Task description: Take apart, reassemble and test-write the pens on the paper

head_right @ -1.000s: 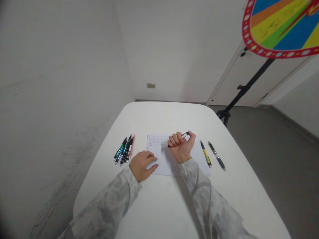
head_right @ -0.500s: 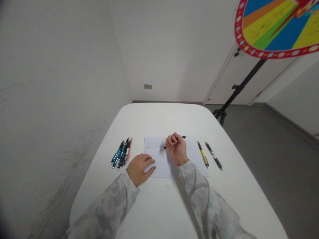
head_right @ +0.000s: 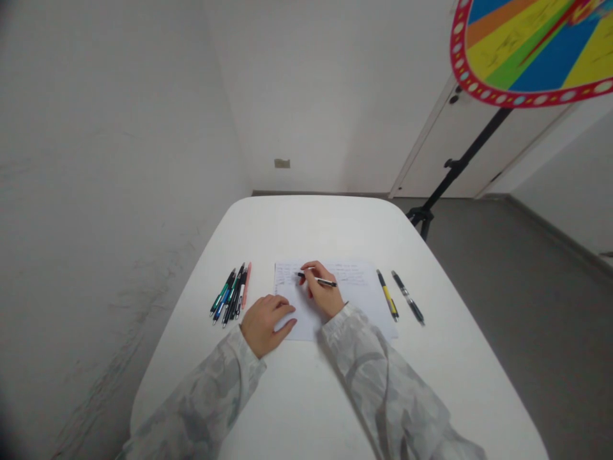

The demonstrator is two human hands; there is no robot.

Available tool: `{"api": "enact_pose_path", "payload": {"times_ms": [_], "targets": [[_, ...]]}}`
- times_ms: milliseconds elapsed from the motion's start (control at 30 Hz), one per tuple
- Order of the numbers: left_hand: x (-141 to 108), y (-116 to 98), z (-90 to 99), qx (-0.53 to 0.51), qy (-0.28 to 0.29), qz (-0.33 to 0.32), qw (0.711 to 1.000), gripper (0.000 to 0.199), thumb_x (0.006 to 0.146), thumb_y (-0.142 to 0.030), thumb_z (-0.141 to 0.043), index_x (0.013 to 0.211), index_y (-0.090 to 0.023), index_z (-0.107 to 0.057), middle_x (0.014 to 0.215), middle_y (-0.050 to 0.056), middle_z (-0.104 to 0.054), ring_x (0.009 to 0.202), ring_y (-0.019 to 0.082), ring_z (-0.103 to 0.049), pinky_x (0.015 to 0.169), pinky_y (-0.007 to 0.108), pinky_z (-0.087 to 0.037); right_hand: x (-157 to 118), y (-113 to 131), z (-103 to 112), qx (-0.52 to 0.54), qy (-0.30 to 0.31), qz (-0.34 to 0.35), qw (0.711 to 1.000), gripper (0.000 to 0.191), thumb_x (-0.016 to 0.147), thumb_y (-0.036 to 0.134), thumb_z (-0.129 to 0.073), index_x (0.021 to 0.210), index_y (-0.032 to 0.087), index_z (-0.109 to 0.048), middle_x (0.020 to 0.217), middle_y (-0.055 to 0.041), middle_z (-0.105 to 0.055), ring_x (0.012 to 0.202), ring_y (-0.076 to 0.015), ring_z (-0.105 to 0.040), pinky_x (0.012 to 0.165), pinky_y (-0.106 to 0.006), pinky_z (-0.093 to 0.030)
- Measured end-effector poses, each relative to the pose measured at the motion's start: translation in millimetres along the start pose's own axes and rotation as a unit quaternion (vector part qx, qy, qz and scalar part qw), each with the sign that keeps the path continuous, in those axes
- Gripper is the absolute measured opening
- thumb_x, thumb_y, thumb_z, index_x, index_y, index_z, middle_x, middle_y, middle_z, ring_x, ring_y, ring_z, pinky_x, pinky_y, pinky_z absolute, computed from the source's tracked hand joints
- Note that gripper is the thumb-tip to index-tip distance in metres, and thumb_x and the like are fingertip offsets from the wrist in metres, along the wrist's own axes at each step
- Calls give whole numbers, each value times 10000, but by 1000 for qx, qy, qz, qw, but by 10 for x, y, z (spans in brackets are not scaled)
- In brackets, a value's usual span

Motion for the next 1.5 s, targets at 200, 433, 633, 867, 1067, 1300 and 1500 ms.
{"api": "enact_pose_path", "payload": {"times_ms": [200,433,633,867,1067,1300,1500], "targets": [[9,-13,7,5,-4,0,1000,150,981,-311,-711,1099,-220,-701,1076,75,-708,981,246,-654,832,422,-538,-10,-94,-5,-64,7,22,998,258,930,390,-643,733,239,-573,629,22,-589,582,-156,-508,583,-287,-404],[20,-24,20,3,-2,-1,1000,161,973,-304,-724,1105,-215,-699,1064,71,-709,976,252,-652,831,423,-536,-12,-44,-41,-59,30,3,998,469,1054,611,-466,824,240,-638,574,37,-507,530,-165,-468,533,-298,-356],[25,-29,40,3,2,-1,1000,146,988,-310,-699,1102,-220,-699,1067,71,-715,964,252,-653,827,425,-535,-18,-42,-41,-70,38,38,996,88,888,312,-627,890,229,-656,695,29,-601,628,-157,-511,601,-284,-398],[20,-27,37,-2,0,3,1000,141,986,-306,-702,1098,-221,-699,1069,72,-708,972,250,-651,830,424,-533,-28,-60,-36,-74,9,28,997,146,833,276,-613,718,235,-533,623,42,-512,604,-145,-431,581,-282,-348],[22,-31,24,1,4,3,1000,149,977,-301,-718,1103,-224,-697,1080,66,-711,983,248,-648,834,420,-524,-24,-2,-45,-101,23,32,994,159,818,284,-609,698,234,-518,612,42,-520,593,-139,-437,576,-280,-345],[30,-37,33,-1,6,7,1000,145,975,-295,-720,1101,-226,-697,1083,68,-712,995,255,-650,848,421,-519,-26,-72,-31,-122,13,35,992,166,838,288,-594,711,233,-502,604,51,-503,584,-132,-428,573,-278,-343],[23,-28,27,-4,14,9,1000,159,989,-308,-707,1123,-223,-697,1097,71,-710,1004,256,-647,852,423,-517,-19,-89,-13,-106,-5,43,993,178,849,284,-608,714,243,-499,609,44,-511,583,-144,-443,571,-285,-349]]}}
Point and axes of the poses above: each hand's wrist, its own x-axis towards the middle knuckle, its own z-axis out of the back of the hand, y = z × x, the point moved 3 cm from there along x, towards the middle knuckle
